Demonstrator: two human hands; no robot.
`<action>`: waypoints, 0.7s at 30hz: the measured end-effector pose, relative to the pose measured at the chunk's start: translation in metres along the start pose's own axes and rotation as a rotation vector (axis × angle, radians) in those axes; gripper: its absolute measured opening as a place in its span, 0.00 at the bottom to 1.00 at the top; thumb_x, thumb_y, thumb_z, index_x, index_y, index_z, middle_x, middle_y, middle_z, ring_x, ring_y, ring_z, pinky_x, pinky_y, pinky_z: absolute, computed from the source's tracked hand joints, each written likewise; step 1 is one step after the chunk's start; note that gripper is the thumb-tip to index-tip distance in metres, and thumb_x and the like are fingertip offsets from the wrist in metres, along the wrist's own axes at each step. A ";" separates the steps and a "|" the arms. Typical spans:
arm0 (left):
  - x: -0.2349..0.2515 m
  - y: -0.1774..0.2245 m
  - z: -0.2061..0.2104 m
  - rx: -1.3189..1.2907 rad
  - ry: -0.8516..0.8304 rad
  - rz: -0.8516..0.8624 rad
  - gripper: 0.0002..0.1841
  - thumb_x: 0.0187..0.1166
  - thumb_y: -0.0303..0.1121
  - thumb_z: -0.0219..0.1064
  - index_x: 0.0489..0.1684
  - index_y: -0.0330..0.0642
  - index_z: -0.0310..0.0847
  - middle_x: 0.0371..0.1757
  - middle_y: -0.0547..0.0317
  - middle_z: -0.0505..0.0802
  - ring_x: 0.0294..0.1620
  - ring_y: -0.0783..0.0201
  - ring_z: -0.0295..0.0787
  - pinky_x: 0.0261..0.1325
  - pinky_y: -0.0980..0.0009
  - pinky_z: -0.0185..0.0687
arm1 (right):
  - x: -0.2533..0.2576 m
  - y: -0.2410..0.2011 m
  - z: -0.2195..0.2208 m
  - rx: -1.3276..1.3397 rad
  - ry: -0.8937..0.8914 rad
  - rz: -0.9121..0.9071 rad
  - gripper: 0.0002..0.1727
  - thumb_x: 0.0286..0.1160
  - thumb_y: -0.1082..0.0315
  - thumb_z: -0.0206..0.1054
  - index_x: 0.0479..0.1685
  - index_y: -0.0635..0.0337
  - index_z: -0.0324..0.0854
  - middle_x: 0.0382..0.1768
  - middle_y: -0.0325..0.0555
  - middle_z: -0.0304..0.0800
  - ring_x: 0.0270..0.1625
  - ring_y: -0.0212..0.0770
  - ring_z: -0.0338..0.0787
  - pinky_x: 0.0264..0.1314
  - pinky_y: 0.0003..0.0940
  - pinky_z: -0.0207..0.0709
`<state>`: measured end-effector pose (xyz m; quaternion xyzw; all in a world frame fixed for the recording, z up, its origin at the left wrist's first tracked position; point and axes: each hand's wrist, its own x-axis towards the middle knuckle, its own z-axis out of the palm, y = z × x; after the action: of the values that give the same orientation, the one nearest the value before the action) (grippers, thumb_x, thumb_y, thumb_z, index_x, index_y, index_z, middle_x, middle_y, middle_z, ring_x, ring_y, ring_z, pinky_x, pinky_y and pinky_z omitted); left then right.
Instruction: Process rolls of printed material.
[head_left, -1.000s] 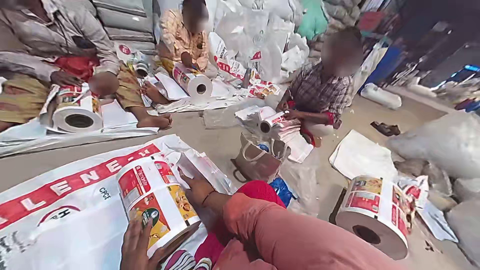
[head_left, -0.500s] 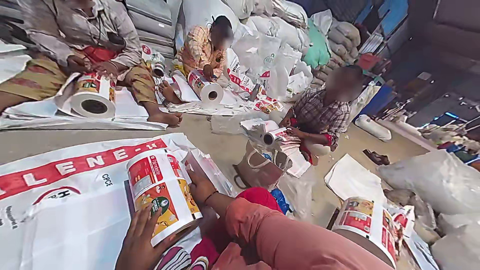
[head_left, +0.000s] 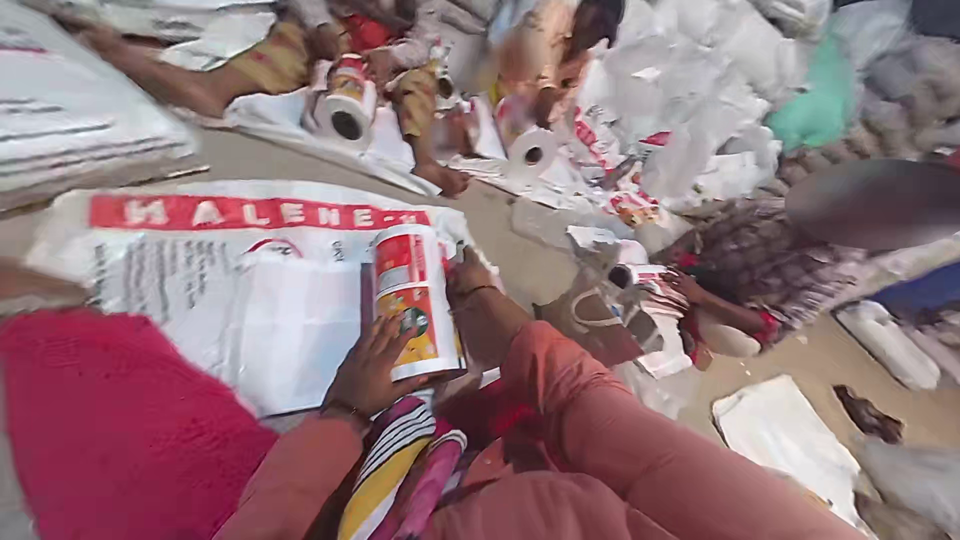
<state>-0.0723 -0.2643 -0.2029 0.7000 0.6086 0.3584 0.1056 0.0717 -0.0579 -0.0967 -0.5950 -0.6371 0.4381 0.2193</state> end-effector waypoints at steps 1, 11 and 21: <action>0.001 0.000 -0.002 0.000 -0.020 -0.013 0.51 0.65 0.81 0.59 0.89 0.60 0.68 0.93 0.51 0.65 0.95 0.41 0.52 0.90 0.37 0.57 | 0.003 -0.011 0.000 -0.042 -0.012 -0.022 0.34 0.92 0.59 0.53 0.95 0.50 0.48 0.62 0.61 0.87 0.52 0.53 0.89 0.55 0.53 0.83; 0.004 0.006 -0.006 0.055 -0.063 -0.023 0.48 0.67 0.77 0.63 0.88 0.62 0.68 0.95 0.59 0.61 0.98 0.48 0.44 0.89 0.42 0.57 | 0.045 -0.062 -0.013 -0.619 -0.202 -0.094 0.29 0.95 0.56 0.50 0.94 0.38 0.56 0.51 0.57 0.90 0.32 0.49 0.89 0.36 0.48 0.84; 0.004 0.005 -0.002 0.014 0.023 0.012 0.47 0.63 0.74 0.69 0.86 0.62 0.71 0.94 0.58 0.65 0.96 0.47 0.48 0.88 0.42 0.58 | 0.047 -0.070 -0.015 -0.711 -0.225 -0.144 0.29 0.95 0.52 0.47 0.92 0.45 0.60 0.48 0.57 0.90 0.31 0.48 0.88 0.36 0.48 0.85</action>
<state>-0.0698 -0.2624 -0.1974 0.7003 0.6080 0.3627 0.0913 0.0350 -0.0020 -0.0427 -0.5359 -0.8095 0.2359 -0.0420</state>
